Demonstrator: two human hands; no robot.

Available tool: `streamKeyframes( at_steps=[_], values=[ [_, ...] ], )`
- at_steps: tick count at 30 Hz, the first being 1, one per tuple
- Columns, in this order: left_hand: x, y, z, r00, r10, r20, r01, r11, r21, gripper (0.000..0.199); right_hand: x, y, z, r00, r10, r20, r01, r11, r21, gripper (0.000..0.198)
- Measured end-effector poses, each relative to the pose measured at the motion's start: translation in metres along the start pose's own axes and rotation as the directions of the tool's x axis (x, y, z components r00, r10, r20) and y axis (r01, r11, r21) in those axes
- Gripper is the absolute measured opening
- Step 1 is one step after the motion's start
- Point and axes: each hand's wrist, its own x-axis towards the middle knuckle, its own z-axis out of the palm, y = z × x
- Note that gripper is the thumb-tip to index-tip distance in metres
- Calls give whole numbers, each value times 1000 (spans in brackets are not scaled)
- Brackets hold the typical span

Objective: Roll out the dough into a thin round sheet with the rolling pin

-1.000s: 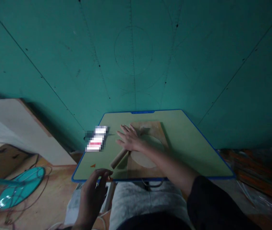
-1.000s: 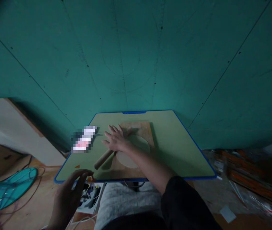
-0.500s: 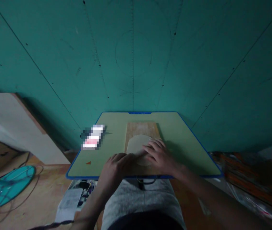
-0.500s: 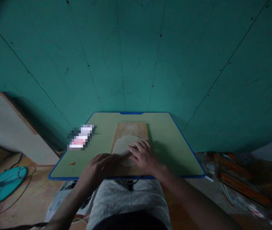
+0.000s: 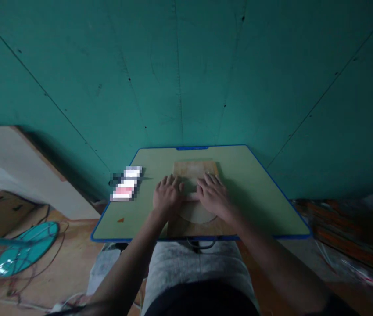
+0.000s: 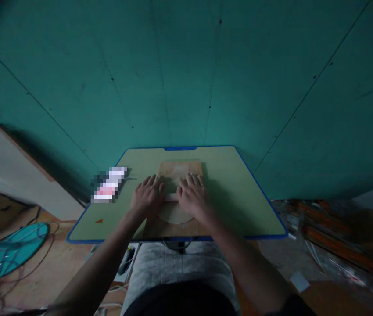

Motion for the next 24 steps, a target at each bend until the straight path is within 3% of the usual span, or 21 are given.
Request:
streamKeyframes(
  at_steps=[3, 8, 10, 12, 14, 19, 21, 24],
  values=[
    [-35, 2, 0, 997, 81, -19, -80, 996, 38, 41, -32, -5, -3, 997, -71, -30, 72, 997, 6, 45],
    [-108, 4, -3, 957, 245, -154, -232, 968, 99, 45, -95, -10, -9, 982, -168, -87, 171, 985, 31, 50],
    [-121, 2, -2, 944, 282, -170, -268, 958, 100, 47, -106, -8, -10, 975, -203, -91, 207, 977, 45, 51],
    [-115, -3, 0, 941, 298, -162, -287, 954, 89, 48, -99, -5, -11, 972, -227, -62, 231, 971, 63, 52],
    [-90, -8, 2, 953, 279, -119, -272, 960, 69, 45, -75, 0, -11, 974, -227, -16, 227, 971, 75, 53],
    [-22, -16, -1, 992, 123, -7, -122, 991, 55, 44, -6, 6, -7, 986, -159, 50, 156, 986, 62, 51],
    [-24, -14, -2, 993, 120, -16, -119, 992, 46, 44, -5, 5, -8, 985, -163, 49, 160, 985, 64, 50],
    [-59, -9, -3, 975, 213, -62, -212, 977, 24, 40, -39, 0, -13, 980, -195, 33, 192, 977, 91, 50]
  ],
)
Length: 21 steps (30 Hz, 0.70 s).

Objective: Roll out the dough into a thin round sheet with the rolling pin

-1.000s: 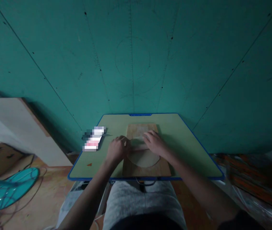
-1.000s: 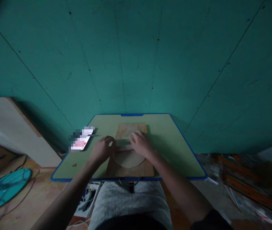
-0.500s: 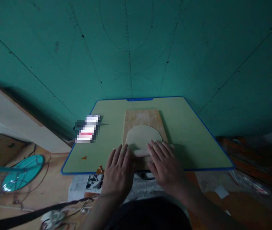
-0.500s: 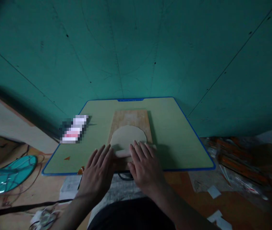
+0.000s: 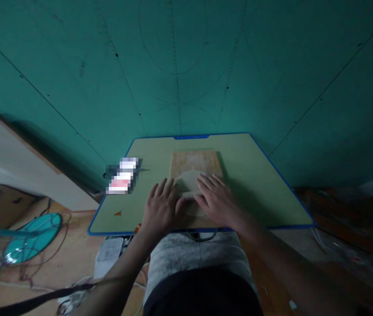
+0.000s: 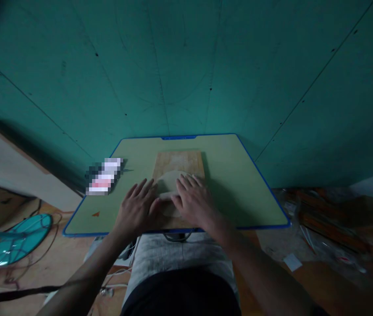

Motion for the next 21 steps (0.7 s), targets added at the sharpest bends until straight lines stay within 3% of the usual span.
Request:
streamKeyframes(
  at_steps=[4, 7, 13, 21],
  values=[
    [-50, 17, -9, 997, 40, -62, -43, 998, -51, 36, -58, -19, -4, 999, -37, -30, 38, 999, 31, 52],
    [-65, 18, -13, 993, 71, -92, -78, 993, -85, 38, -79, -23, -1, 995, -64, -78, 66, 997, 28, 57],
    [-62, 11, -15, 983, 107, -146, -132, 977, -168, 31, -79, -19, 7, 990, -103, -94, 104, 995, 4, 60],
    [-55, 16, -21, 992, 92, -87, -106, 978, -179, 31, -76, -20, 8, 991, -98, -93, 98, 995, -4, 59]
  ],
)
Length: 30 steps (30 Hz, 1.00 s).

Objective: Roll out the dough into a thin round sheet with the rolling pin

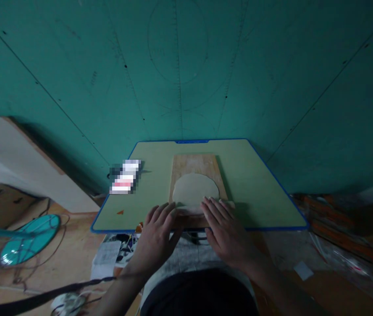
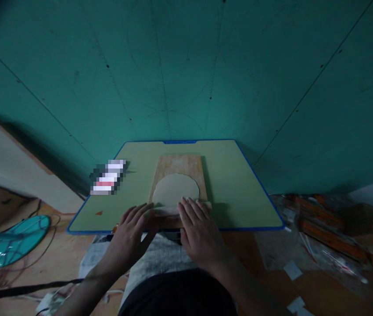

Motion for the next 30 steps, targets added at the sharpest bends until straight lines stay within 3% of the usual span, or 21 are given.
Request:
streamKeyframes(
  at_steps=[7, 10, 14, 17, 19, 21, 24, 27, 30],
  values=[
    [9, -13, 1, 995, -91, 45, 92, 996, -21, 28, 3, 0, 3, 999, 13, -34, -14, 1000, -23, 56],
    [8, -23, -4, 973, -232, 0, 228, 955, -190, 25, 2, 1, 5, 999, 4, -32, -5, 1000, -17, 56],
    [4, -20, -19, 861, -508, -30, 401, 713, -575, 23, -2, 2, 9, 999, 8, -49, -9, 1000, -12, 59],
    [3, -11, -27, 803, -596, -24, 383, 547, -744, 27, -2, 2, 11, 998, 18, -57, -18, 1000, -6, 62],
    [3, -8, -27, 792, -609, -47, 355, 521, -776, 28, -1, 2, 13, 998, 29, -63, -29, 1000, 2, 65],
    [4, -10, -25, 802, -593, -75, 353, 572, -741, 29, -1, 1, 13, 997, 35, -74, -34, 999, 7, 66],
    [5, -13, -18, 866, -490, -99, 345, 729, -592, 26, -1, -1, 12, 996, 28, -79, -27, 1000, 5, 62],
    [9, -11, -8, 949, -294, -112, 225, 882, -414, 24, -1, 0, 12, 997, 27, -75, -27, 1000, 8, 59],
    [12, -5, 1, 987, -133, -94, 110, 970, -218, 26, 2, -1, 11, 996, 53, -74, -50, 998, 46, 61]
  ],
)
